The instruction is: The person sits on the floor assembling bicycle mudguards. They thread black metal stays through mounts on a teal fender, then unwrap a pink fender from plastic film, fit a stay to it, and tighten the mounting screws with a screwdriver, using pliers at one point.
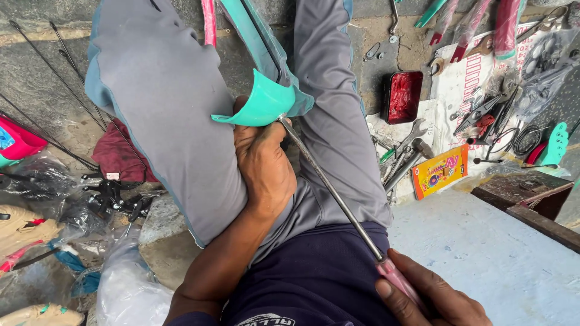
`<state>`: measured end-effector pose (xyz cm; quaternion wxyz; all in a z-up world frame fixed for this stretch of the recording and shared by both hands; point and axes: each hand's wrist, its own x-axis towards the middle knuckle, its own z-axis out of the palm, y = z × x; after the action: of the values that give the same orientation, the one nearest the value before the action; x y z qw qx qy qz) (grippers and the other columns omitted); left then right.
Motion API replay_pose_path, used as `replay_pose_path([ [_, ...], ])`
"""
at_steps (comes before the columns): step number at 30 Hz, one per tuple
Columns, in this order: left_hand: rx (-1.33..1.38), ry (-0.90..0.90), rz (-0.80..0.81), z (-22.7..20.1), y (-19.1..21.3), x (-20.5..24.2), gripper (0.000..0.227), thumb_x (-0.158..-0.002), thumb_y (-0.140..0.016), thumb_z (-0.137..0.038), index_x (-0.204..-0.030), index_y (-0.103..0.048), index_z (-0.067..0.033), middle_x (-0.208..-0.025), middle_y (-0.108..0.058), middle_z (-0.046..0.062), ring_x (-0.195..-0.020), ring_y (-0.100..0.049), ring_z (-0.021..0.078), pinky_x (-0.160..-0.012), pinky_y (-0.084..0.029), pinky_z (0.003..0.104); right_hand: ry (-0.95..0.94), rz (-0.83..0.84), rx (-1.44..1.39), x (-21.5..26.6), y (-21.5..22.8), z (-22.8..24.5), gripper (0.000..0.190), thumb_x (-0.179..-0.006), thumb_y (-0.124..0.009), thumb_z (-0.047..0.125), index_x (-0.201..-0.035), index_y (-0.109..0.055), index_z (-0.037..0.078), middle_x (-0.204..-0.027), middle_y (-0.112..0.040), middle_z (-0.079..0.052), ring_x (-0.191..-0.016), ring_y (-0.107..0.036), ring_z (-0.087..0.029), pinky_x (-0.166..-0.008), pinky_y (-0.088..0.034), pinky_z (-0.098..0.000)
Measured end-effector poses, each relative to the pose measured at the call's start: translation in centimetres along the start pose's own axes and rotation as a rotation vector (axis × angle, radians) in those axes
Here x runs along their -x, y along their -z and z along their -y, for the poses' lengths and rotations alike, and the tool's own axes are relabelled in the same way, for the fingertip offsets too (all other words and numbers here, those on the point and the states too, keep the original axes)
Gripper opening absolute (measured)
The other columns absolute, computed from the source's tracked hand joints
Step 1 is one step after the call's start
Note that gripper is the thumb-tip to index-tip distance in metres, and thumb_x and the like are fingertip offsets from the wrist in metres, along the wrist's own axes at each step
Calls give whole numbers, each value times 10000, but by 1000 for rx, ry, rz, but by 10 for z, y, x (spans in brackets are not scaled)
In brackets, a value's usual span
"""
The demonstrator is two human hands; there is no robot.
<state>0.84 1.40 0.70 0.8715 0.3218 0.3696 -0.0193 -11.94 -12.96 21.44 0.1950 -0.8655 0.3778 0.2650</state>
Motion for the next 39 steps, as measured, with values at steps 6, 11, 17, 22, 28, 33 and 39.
replay_pose_path([
  [6,-76,-91,125,-2,6,-7,293,-856,-494,152,-1045,-620,-33,-985,-593,14,-900,-532,117,-864,-448,276,-29,317,-732,-19,-6,-75,468,-861,-790,87,-1285,-698,-87,-970,-788,-252,-702,-702,-214,-612,-531,-294],
  [11,-43,-214,212,-5,-2,-13,299,-819,-496,142,-1041,-618,-16,-983,-592,14,-898,-530,121,-828,-429,270,-310,712,-1369,-64,0,-48,379,-889,-683,29,-1232,-630,-122,-881,-703,-227,-423,-484,-119,-338,-356,-235],
  [17,-372,-320,498,-50,-12,27,166,-899,-679,24,-1056,-635,-7,-969,-647,5,-852,-608,104,-794,-527,268,57,211,-1108,-74,-7,-78,383,-890,-639,53,-1231,-632,-121,-877,-714,-174,-487,-447,-65,-423,-320,-218],
  [22,-1147,-693,657,-112,-30,9,291,-918,-811,-225,-1052,-676,-5,-903,-614,68,-742,-625,133,-642,-540,258,323,13,-961,-148,-42,-27,413,-1002,-626,185,-1333,-589,-59,-888,-655,-93,-525,-450,-55,-457,-327,-223],
  [28,-2098,-742,591,-158,17,-188,332,-892,-813,-275,-1154,-726,-90,-979,-674,220,-983,-632,381,-844,-514,519,723,-252,-239,-327,-208,72,347,-981,-566,100,-1307,-662,171,-1124,-672,-263,-1009,-677,-464,-844,-567,-524],
  [33,-2539,-848,255,-142,142,-355,363,-852,-759,-228,-1201,-728,-134,-1107,-713,184,-1205,-604,345,-863,-540,484,601,-91,-28,-368,-284,65,527,-792,-622,74,-1312,-595,156,-1215,-581,-346,-914,-648,-531,-787,-536,-595],
  [39,-2726,-826,134,-122,187,-383,212,-980,-667,-231,-1177,-739,-202,-1104,-739,86,-1191,-622,261,-909,-484,496,1051,-93,623,-364,-300,100,596,-853,-541,92,-1438,-490,-8,-1525,-386,-298,-1418,-376,-436,-1101,-341,-643],
])
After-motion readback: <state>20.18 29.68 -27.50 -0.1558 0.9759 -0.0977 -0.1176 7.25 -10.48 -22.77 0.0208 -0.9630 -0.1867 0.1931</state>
